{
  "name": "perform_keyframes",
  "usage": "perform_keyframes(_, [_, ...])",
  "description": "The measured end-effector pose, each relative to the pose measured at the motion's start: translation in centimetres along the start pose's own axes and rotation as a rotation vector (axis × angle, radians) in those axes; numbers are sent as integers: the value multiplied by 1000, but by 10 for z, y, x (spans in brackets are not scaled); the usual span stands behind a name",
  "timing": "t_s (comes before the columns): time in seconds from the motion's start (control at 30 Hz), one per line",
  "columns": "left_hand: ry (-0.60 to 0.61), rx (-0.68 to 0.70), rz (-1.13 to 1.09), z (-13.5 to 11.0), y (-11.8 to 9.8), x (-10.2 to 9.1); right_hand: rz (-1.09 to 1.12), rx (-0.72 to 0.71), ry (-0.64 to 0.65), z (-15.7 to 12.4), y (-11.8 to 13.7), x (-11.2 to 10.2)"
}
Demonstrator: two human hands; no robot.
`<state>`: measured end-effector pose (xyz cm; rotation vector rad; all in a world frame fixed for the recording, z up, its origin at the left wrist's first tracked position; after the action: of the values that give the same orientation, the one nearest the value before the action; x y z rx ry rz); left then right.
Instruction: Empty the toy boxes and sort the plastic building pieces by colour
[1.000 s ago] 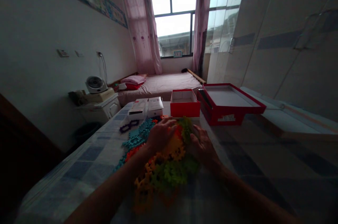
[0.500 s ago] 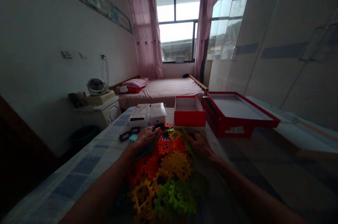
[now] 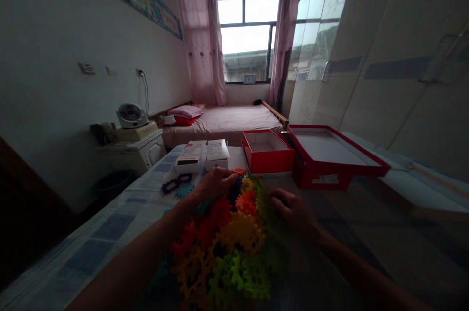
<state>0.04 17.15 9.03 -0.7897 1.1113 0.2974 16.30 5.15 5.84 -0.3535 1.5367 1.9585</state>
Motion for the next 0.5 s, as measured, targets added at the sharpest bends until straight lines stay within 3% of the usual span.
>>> perform_keyframes(0.1, [-98,-60,268,15,-7,-9,-18,15,-53,13,-10,-8])
perform_keyframes(0.2, [-133,-79,362,36,-13,-5,-65,36,-74,28,-13,-9])
perform_keyframes(0.37, [44,-37,373,69,-9,35,-24,4,27,38,-6,10])
perform_keyframes(0.5, [147,-59,374,79,2,55,-60,44,16,39,-10,15])
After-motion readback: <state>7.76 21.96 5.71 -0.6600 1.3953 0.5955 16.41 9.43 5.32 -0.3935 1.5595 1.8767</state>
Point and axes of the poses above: each hand's wrist, its own z-axis towards the middle knuckle, its own x-axis out of the palm, y = z × x, the point moved 10 cm from there along z, towards the middle knuckle, and after that the axes turned 5 degrees about z, right-handed, at the moved point
